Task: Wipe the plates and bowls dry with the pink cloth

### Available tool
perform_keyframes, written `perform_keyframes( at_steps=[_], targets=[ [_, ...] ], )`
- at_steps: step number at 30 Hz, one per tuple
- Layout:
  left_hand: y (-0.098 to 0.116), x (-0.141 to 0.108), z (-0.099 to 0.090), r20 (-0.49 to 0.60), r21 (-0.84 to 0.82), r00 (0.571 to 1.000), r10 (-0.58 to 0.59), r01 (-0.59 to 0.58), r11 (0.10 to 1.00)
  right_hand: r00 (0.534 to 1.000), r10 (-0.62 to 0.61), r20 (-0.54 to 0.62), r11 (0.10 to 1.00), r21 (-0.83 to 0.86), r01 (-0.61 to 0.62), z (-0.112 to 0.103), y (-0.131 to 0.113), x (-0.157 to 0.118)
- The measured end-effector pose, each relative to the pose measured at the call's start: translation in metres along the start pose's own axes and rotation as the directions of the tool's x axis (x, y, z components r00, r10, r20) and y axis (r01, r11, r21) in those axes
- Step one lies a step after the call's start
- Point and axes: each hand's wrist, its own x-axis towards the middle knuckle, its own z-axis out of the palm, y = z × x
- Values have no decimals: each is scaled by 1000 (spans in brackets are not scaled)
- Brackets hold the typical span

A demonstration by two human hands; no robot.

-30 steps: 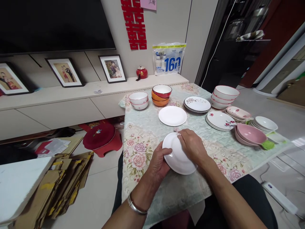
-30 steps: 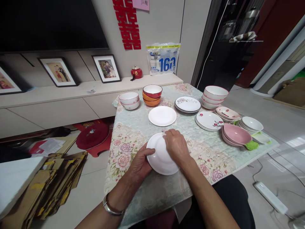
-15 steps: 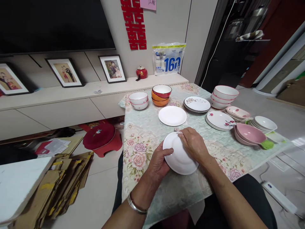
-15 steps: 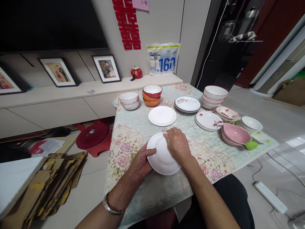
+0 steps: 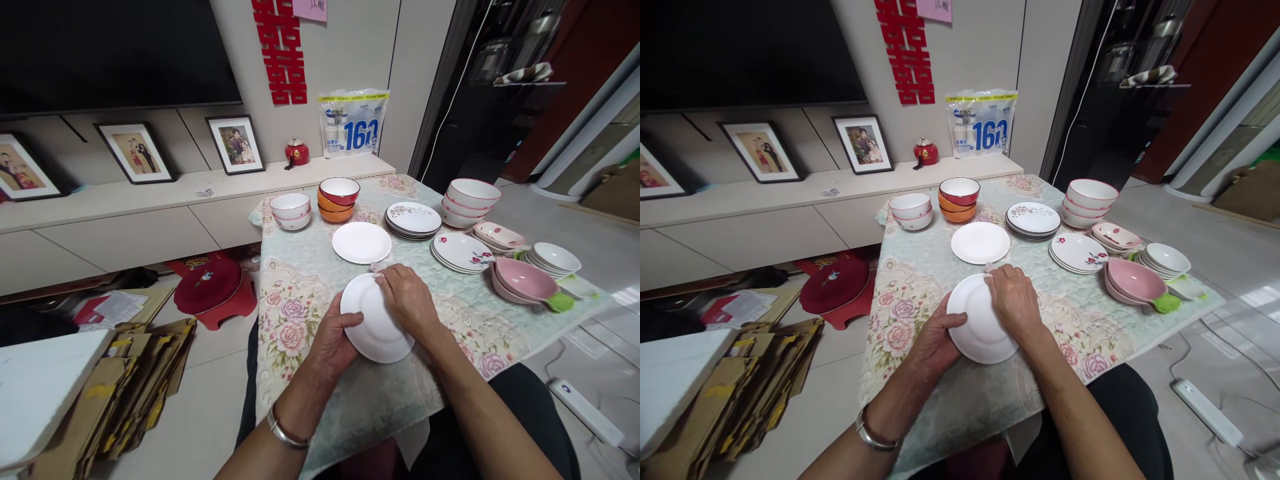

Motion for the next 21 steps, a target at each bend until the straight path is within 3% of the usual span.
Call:
perform_keyframes(
  at_steps=[2, 4, 7, 11, 13, 18, 21],
  targets=[
    [0, -1, 1, -40, 3, 999, 10, -10, 1000, 998, 57, -6, 998, -35, -57, 2, 3, -2],
    [0, -1, 2, -62, 4, 998, 10, -10, 1000, 999, 34, -37, 999, -17, -34, 3, 0, -5],
    [0, -3, 2, -40, 6, 999, 8, -8, 1000, 986, -142, -82, 986, 80, 149, 3, -13, -8],
    [-1, -2, 1, -5, -32, 1000, 8, -8, 999, 931, -363, -38, 906, 220, 363, 2, -23, -7],
    [-1, -1, 1, 3, -56, 1000, 6, -6, 998, 936, -351, 0, 909, 240, 341, 3, -18, -5],
    [-1, 5, 3, -49, -130, 995, -90, 83, 988, 993, -91, 69, 978, 193, 77, 7, 4, -4],
    [1, 8, 4, -64, -157, 994, -89, 78, 984, 994, -76, 81, 971, 233, 55, 7, 4, -9]
  ],
)
